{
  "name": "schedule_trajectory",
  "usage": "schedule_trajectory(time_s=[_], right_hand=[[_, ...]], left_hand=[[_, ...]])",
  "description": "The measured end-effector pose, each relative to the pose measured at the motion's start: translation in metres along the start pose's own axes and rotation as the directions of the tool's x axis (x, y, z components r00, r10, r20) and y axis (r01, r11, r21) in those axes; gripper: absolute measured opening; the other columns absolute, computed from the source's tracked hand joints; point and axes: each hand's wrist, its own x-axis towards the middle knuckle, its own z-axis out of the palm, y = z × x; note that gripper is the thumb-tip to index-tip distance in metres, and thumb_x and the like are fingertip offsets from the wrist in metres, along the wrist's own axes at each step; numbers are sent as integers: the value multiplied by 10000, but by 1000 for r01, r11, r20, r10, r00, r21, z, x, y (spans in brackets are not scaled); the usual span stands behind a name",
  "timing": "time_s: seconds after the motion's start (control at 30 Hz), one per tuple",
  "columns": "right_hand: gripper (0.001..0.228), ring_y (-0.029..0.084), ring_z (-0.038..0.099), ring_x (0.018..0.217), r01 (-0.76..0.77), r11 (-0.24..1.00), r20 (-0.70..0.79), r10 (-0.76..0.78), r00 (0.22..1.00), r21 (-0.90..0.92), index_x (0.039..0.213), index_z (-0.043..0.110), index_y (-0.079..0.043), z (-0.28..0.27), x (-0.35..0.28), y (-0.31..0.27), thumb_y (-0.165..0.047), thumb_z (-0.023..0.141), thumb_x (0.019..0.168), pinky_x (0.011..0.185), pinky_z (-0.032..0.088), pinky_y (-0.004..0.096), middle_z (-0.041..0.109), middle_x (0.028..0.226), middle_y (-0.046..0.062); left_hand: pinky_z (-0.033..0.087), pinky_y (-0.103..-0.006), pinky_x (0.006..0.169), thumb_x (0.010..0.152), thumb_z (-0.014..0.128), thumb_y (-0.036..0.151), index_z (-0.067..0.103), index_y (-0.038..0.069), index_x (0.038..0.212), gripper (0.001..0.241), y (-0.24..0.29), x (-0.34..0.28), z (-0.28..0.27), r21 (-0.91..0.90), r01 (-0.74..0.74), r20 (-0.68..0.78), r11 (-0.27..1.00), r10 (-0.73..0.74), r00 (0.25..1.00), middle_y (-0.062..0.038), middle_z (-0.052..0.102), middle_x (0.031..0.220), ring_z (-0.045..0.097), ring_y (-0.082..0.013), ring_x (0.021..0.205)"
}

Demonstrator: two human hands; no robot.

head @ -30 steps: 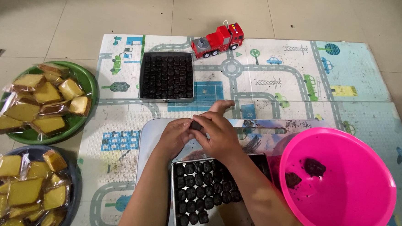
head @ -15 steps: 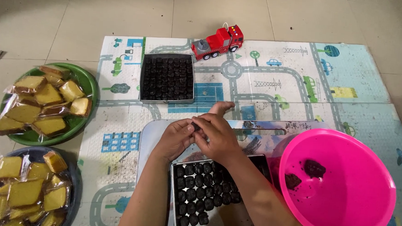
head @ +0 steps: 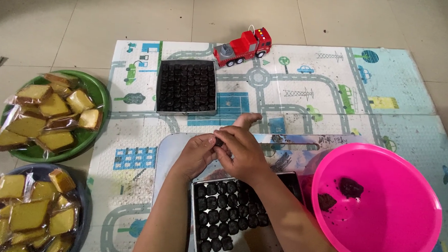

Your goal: The person shapes small pieces of dark dough by hand and places them in a square metal tray, while other pieces of dough remain in a pink bowl.

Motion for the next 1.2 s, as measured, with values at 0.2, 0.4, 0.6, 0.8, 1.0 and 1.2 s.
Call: schedule_trajectory(time_s=[0.2,0.4,0.6,0.8,1.0,1.2], right_hand=[[472,312,701,1019,-22,997,-6,22,1000,-76,1282,686,-116,0,-3,5,-211,838,845,831,562,437,644,1192,72],[414,329,704,984,-11,992,31,15,999,-122,1233,704,-107,6,-8,14,-168,827,843,782,544,452,644,1162,80],[406,323,703,1003,-21,990,25,25,999,-142,1234,700,-118,6,-6,10,-182,826,854,779,538,446,647,1155,79],[356,298,703,1001,17,989,46,-11,999,-150,1207,698,-115,4,-6,10,-148,801,868,786,529,416,657,1140,61],[391,275,693,980,-36,980,36,44,998,-195,1223,690,-149,6,-8,14,-180,806,851,763,506,400,624,1132,24],[429,385,663,1104,-66,995,120,74,990,-75,1305,639,-98,2,-5,6,-154,710,886,894,529,523,603,1265,126]], left_hand=[[630,-353,664,999,659,100,697,-94,1025,199,-2,4,1,-3,-39,-62,999,38,997,-170,700,801,721,-238,670],[606,-328,692,990,674,106,705,-43,917,168,0,0,6,-5,-44,-15,999,44,999,-129,708,776,722,-227,684],[594,-350,637,1002,672,102,722,-70,873,221,-11,6,-5,147,-122,17,982,121,993,-175,674,687,686,-233,609],[569,-324,631,1003,667,70,736,-72,895,191,-15,7,-7,166,-160,33,973,156,987,-168,689,724,661,-193,631],[585,-336,639,981,671,47,716,-67,956,125,-11,7,-4,137,-151,21,979,150,988,-182,706,783,696,-230,647],[571,-342,529,981,673,54,661,-49,847,169,-12,10,-9,72,-145,43,987,142,989,-175,653,682,652,-258,524]])
